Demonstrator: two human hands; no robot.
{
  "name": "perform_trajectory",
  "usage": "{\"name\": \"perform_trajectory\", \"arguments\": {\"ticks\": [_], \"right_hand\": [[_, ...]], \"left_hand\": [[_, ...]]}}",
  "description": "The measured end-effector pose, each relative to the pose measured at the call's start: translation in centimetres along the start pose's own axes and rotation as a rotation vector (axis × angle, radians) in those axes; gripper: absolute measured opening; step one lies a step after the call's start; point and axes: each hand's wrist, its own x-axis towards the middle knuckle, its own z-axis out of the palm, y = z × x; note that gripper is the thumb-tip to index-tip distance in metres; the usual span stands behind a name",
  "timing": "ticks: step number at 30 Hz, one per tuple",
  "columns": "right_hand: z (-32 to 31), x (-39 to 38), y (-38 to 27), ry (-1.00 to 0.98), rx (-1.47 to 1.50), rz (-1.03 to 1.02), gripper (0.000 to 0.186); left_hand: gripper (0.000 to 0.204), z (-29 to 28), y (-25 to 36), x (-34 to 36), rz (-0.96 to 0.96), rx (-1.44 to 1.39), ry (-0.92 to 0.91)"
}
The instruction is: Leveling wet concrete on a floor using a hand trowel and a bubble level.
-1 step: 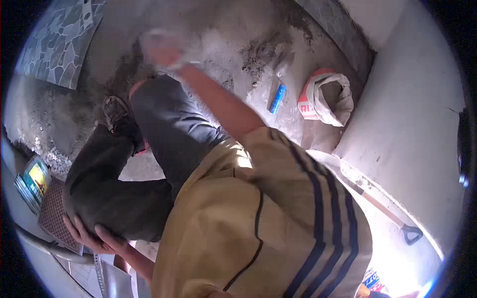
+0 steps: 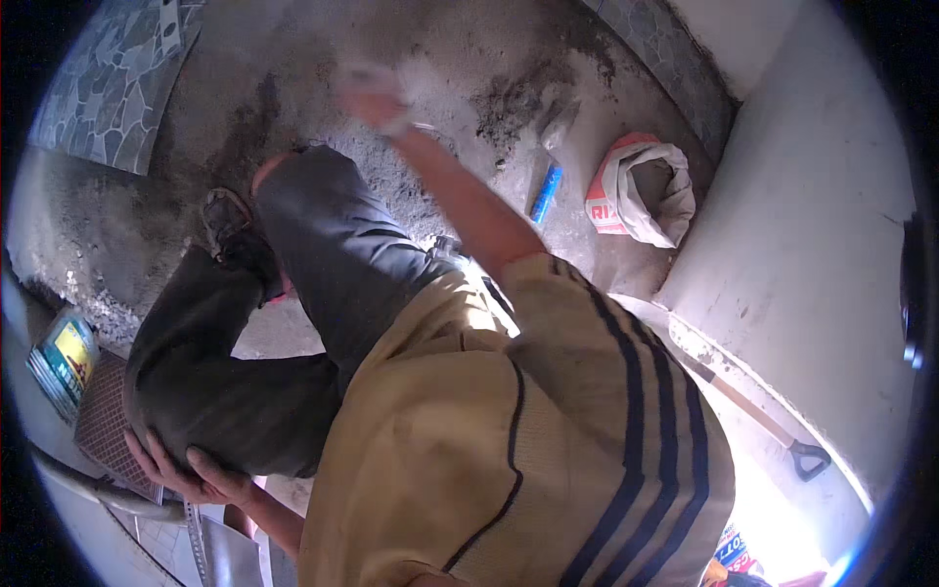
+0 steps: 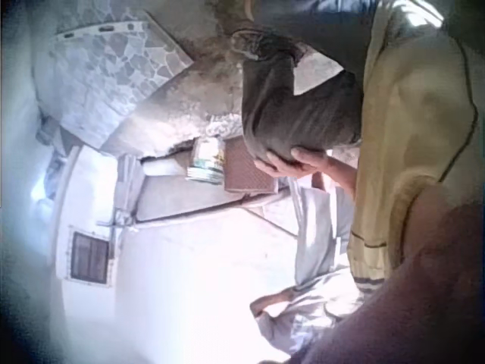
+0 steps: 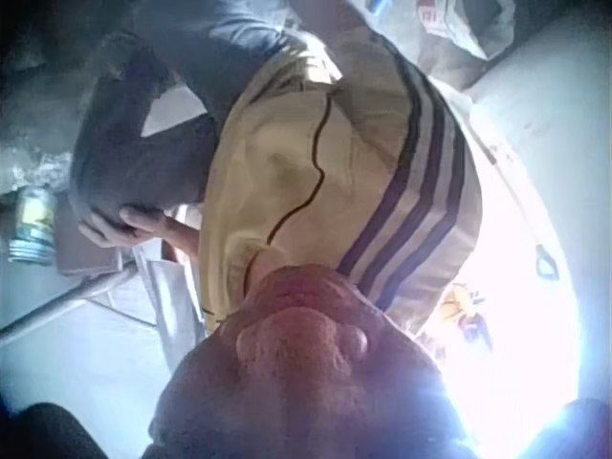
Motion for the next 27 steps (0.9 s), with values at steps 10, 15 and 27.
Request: {"name": "perform_trajectory", "arguments": {"ticks": [10, 15, 27], "right_hand": [[-22.1, -17.9, 10.5, -0.611, -0.521, 0.599, 0.032], [-16.1, -17.6, 2.4, -0.781, -0.105, 0.682, 0.076], [-15.2, -14.5, -5.0, -1.182, -0.284, 0.228, 0.069]], "left_hand": [[0.054, -4.4, -2.5, -3.8, -0.065, 0.261, -0.038], [0.053, -5.5, -2.3, -4.0, -0.06, 0.295, -0.028], [0.053, -7.7, -0.5, -9.0, -0.302, 0.369, 0.059]]}}
